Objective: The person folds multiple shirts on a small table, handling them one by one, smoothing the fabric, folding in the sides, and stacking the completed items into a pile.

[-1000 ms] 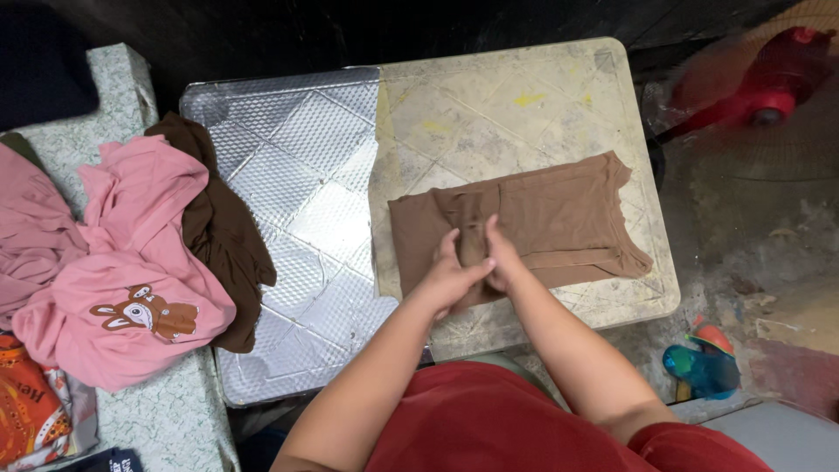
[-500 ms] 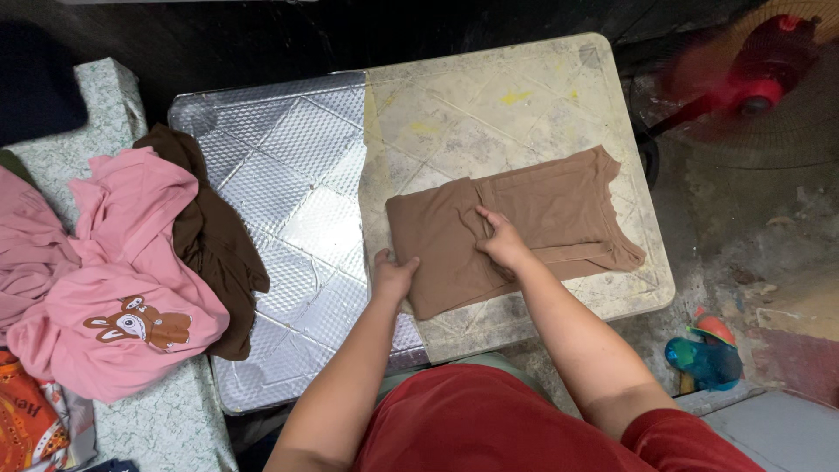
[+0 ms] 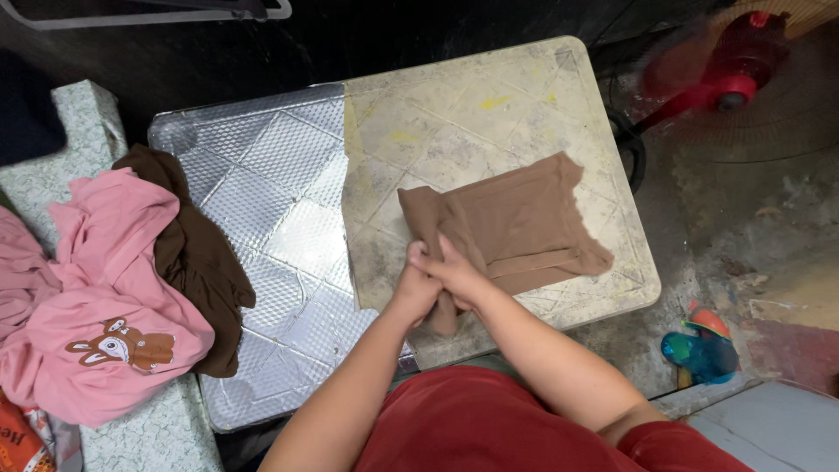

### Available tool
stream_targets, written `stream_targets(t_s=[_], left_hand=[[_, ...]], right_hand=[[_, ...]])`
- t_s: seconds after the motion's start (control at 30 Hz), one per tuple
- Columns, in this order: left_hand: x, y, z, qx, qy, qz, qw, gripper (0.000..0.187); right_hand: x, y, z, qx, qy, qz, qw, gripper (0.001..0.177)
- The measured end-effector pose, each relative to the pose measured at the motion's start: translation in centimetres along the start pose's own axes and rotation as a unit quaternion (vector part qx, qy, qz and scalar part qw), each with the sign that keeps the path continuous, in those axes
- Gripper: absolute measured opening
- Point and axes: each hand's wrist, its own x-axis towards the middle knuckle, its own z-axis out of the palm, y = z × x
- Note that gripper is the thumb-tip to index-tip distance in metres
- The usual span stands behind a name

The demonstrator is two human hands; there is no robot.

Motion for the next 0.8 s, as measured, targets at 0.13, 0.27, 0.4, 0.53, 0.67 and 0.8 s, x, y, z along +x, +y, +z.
stream_targets(t_s=[0.13,0.27,0.4,0.53,0.67,0.8], left_hand=[[0.2,4.1,-0.1,-0.085,-0.181,-0.116,0.973,0.079],[0.3,6.0,0.4,-0.080,-0.222,-0.102,0.967,0.079],[2.4,3.9,-0.4,0.036,-0.071,-0.144,0.986,0.068],[5.5,-2.2,0.0,0.056,0.056,-0.251,0.965,0.072],[7.9,-6.7,3.7,0.041,0.099,-0.226,0.968,0.080],[9.3,-7.5,7.2,0.057,0.176,-0.180,0.966,0.076]], right_hand=[[0.5,-1.3,-3.6,0.195,-0.035,0.086,0.977,0.050],[-1.0,-5.9,-9.7,0.150,0.057,0.112,0.981,0.057],[-2.9,-9.7,-18.0,0.112,0.127,0.074,0.983,0.065],[-1.1,-6.3,-23.4,-0.144,0.268,0.067,0.950,0.061],[-1.0,-2.3,-24.2,-0.458,0.318,-0.138,0.819,0.062],[-1.7,-2.0,-21.4,-0.523,0.376,-0.008,0.765,0.058]])
